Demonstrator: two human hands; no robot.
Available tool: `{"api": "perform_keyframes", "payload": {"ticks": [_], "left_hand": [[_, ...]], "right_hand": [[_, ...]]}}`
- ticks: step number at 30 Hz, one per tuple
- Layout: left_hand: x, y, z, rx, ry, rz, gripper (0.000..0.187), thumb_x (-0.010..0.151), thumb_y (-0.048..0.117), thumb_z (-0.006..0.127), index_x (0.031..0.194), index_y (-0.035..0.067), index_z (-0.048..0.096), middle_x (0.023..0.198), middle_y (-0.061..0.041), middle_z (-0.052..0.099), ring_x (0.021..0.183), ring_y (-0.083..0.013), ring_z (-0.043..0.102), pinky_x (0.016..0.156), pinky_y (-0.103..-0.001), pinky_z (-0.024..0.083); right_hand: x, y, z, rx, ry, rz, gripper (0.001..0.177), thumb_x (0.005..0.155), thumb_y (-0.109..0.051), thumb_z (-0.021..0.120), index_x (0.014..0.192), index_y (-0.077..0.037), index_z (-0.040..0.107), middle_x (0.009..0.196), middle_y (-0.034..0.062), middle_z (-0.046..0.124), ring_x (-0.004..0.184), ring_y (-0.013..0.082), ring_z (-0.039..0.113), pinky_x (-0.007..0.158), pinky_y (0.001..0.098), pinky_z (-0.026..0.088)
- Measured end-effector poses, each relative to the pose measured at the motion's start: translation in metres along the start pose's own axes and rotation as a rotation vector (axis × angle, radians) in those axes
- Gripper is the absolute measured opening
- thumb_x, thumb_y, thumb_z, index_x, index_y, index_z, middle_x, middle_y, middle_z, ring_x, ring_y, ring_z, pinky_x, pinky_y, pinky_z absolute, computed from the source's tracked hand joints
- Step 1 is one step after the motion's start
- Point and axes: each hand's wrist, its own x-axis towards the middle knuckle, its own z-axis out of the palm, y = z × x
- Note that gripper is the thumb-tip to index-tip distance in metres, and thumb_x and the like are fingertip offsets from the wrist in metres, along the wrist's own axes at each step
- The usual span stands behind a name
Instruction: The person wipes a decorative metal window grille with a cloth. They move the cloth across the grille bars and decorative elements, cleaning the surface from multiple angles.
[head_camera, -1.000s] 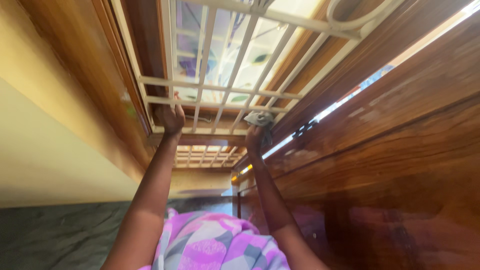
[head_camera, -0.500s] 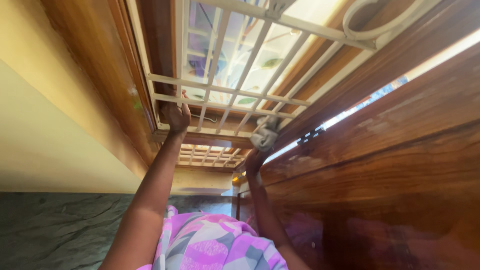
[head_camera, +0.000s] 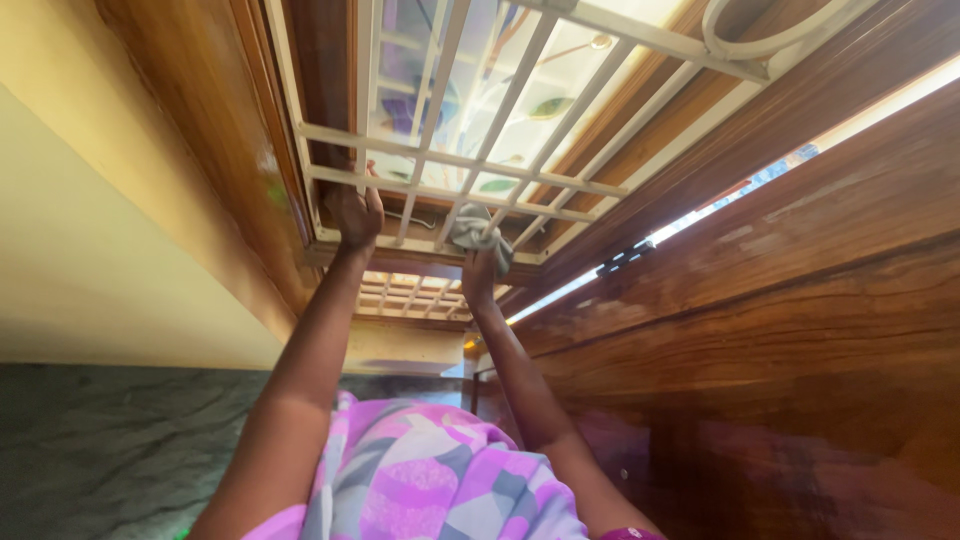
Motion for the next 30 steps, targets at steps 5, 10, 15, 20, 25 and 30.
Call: {"api": "perform_keyframes", "payload": {"ticks": [5,10,15,20,25,30], "left_hand": [[0.004,0.003,-0.004,0.06,-0.019,0.043,0.015,0.1,0.004,0.057,0.108,0.002,0.069,0.098,-0.018,0.073,0.09,-0.0373,0.072,0.08,-0.044,0.058],[0.002,0.003,-0.006,0.027,-0.043,0.007,0.018,0.098,0.004,0.055,0.109,0.002,0.069,0.096,-0.018,0.072,0.088,-0.0371,0.072,0.079,-0.044,0.057],[0.002,-0.001,-0.001,-0.03,-0.013,-0.007,0.014,0.102,0.004,0.056,0.11,0.002,0.068,0.101,-0.018,0.073,0.093,-0.0354,0.074,0.083,-0.043,0.06],[0.004,-0.002,-0.003,0.036,-0.054,0.038,0.016,0.101,0.005,0.055,0.108,0.001,0.069,0.101,-0.019,0.074,0.093,-0.0364,0.074,0.083,-0.042,0.059],[-0.002,-0.003,-0.005,-0.077,-0.096,-0.022,0.017,0.103,0.005,0.053,0.111,0.0,0.067,0.097,-0.018,0.073,0.087,-0.0304,0.074,0.078,-0.037,0.059],[-0.001,0.001,-0.004,-0.232,-0.191,-0.296,0.019,0.107,0.008,0.051,0.114,0.001,0.067,0.081,-0.011,0.066,0.073,-0.0209,0.066,0.069,-0.033,0.054]], "right_hand": [[0.036,0.011,-0.013,0.068,-0.016,0.212,0.032,0.101,-0.008,0.051,0.128,0.009,0.054,0.117,0.0267,0.061,0.111,0.0399,0.061,0.096,0.0497,0.047],[0.025,0.005,-0.002,0.133,-0.003,0.262,0.031,0.101,-0.007,0.05,0.128,0.008,0.055,0.116,0.0266,0.062,0.11,0.0391,0.062,0.094,0.0483,0.049],[-0.021,0.006,-0.028,0.201,-0.016,0.376,0.032,0.103,-0.011,0.051,0.129,0.006,0.056,0.117,0.0244,0.064,0.109,0.0359,0.064,0.094,0.0478,0.05],[-0.026,0.003,-0.09,0.382,0.498,0.531,0.032,0.104,-0.014,0.051,0.13,0.004,0.057,0.117,0.0223,0.066,0.108,0.0327,0.065,0.093,0.0473,0.051],[0.043,0.008,-0.079,0.111,0.333,0.479,0.033,0.105,-0.018,0.051,0.13,0.002,0.058,0.118,0.0202,0.067,0.107,0.0295,0.066,0.092,0.0469,0.053],[0.038,-0.024,-0.067,0.032,0.039,0.587,0.04,0.103,-0.017,0.043,0.138,0.0,0.051,0.105,0.0236,0.071,0.084,0.0326,0.07,0.073,0.0499,0.056]]}}
